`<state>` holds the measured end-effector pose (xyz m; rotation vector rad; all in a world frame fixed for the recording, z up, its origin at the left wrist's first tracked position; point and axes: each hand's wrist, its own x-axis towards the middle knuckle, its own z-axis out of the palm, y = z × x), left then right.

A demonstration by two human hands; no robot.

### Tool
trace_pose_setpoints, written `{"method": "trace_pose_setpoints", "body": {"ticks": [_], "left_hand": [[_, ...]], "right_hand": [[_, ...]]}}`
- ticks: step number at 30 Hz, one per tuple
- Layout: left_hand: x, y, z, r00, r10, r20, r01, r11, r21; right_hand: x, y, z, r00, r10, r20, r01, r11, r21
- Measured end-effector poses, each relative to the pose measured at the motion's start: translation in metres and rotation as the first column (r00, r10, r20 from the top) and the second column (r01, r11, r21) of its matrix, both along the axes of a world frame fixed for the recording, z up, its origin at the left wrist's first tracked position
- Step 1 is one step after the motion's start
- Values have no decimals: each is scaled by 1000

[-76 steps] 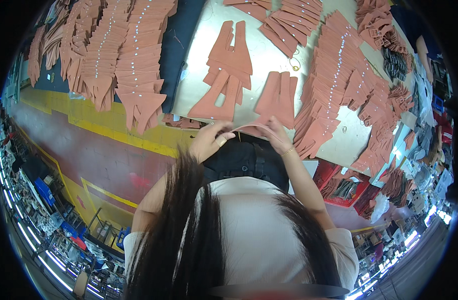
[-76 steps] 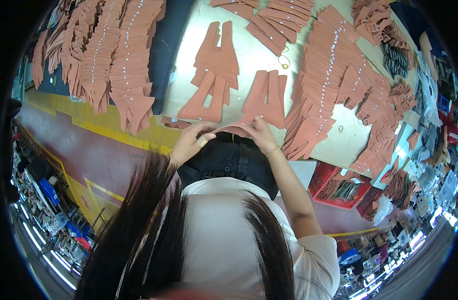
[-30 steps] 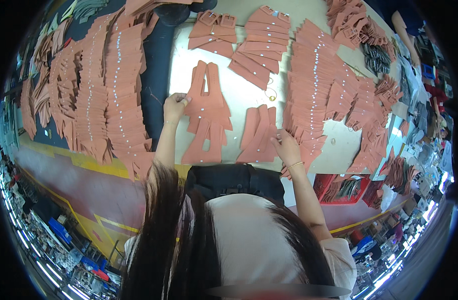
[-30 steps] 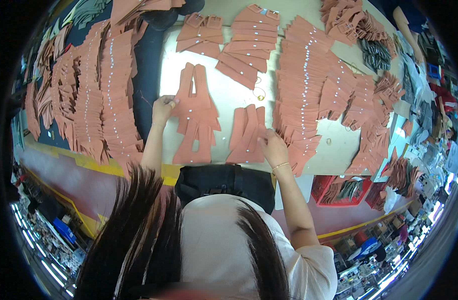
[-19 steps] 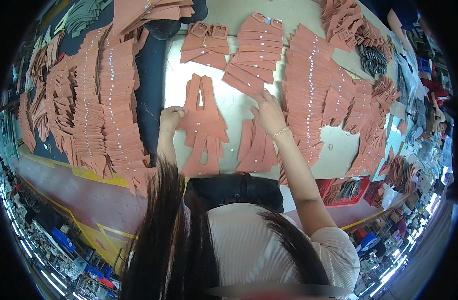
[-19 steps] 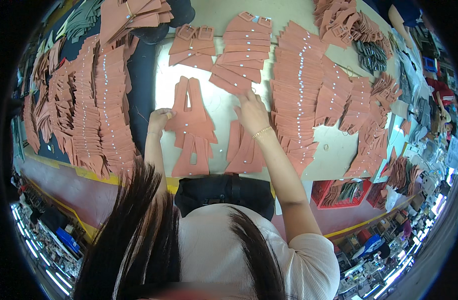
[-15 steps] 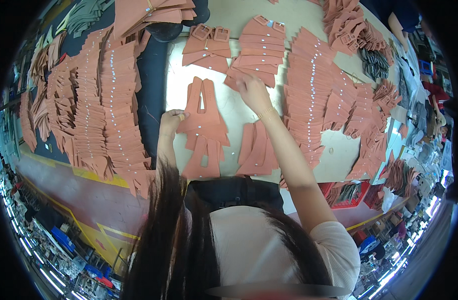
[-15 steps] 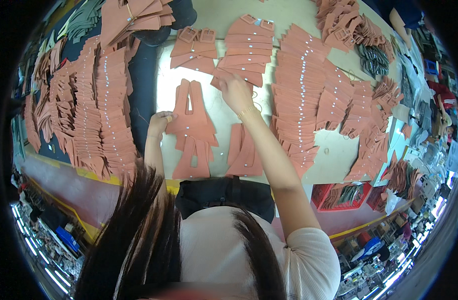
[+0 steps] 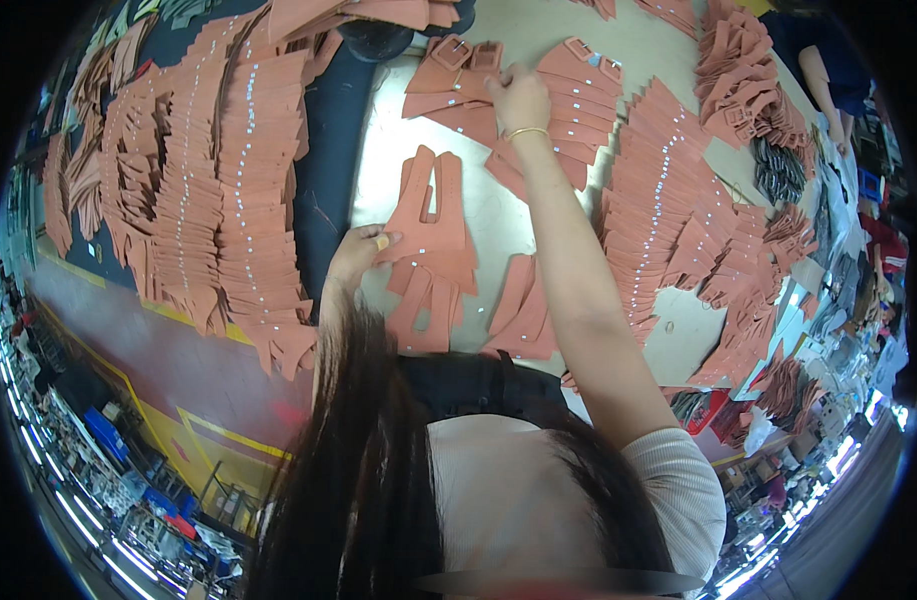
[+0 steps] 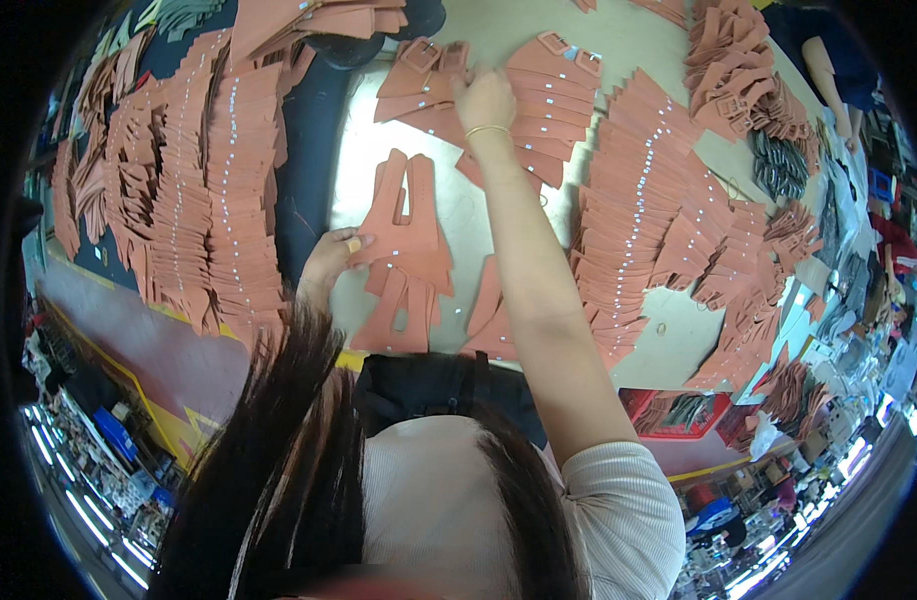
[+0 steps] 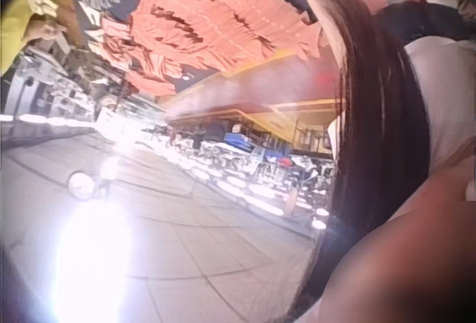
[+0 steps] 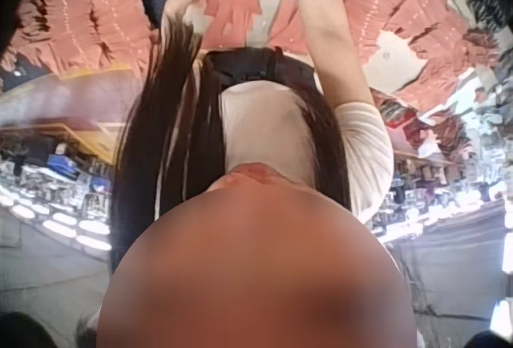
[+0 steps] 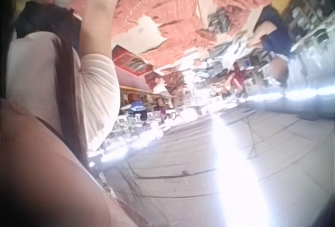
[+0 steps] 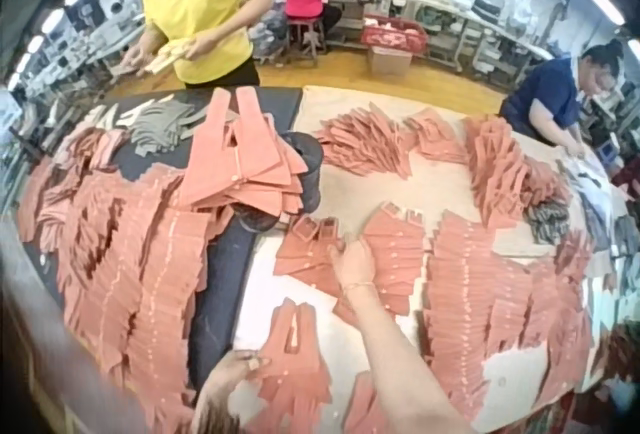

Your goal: The person gathers pink fabric pieces from a table, aligns them, and secures them with rubber bands. They retrieve additional pieces from a red basket, then continue bundling and stacking the finished bundles on the table.

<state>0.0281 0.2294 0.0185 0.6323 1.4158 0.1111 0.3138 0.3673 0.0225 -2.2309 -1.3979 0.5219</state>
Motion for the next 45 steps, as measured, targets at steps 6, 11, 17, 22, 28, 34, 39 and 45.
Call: {"method": "trace_pose_setpoints", "body": {"ticks": [6, 11, 17, 22, 28, 34, 39, 45], "left_hand": [[-1, -9, -3, 959, 239, 149, -219, 966, -138], [-4, -6, -8, 934, 294, 204, -259, 949, -180], [-5, 2, -10, 939, 272, 213, -222, 947, -231], [-4, 2, -10, 929, 302, 214, -252, 940, -230], [-6, 1, -14, 914, 309, 261, -253, 940, -228], [-4, 8, -10, 949, 200, 243, -154, 968, -196], [14, 27, -2, 979, -15, 201, -6, 995, 102], [34, 61, 3, 952, -306, 1, 306, 952, 24]], "right_hand": [[16, -6, 60, 759, 260, -597, -137, 960, 244], [18, -16, 104, 510, 626, -590, -735, 673, 80], [-68, -22, 25, 384, 742, -550, -922, 339, -187], [-64, -33, -18, 539, 533, -652, -748, 659, -80], [-11, -70, -11, 742, 480, -469, -638, 720, -273], [-25, -110, -15, 734, 520, -436, -628, 764, -147], [-29, -117, -21, 747, 460, -480, -575, 809, -121], [-26, -122, -25, 672, 609, -421, -668, 744, 9]]}}
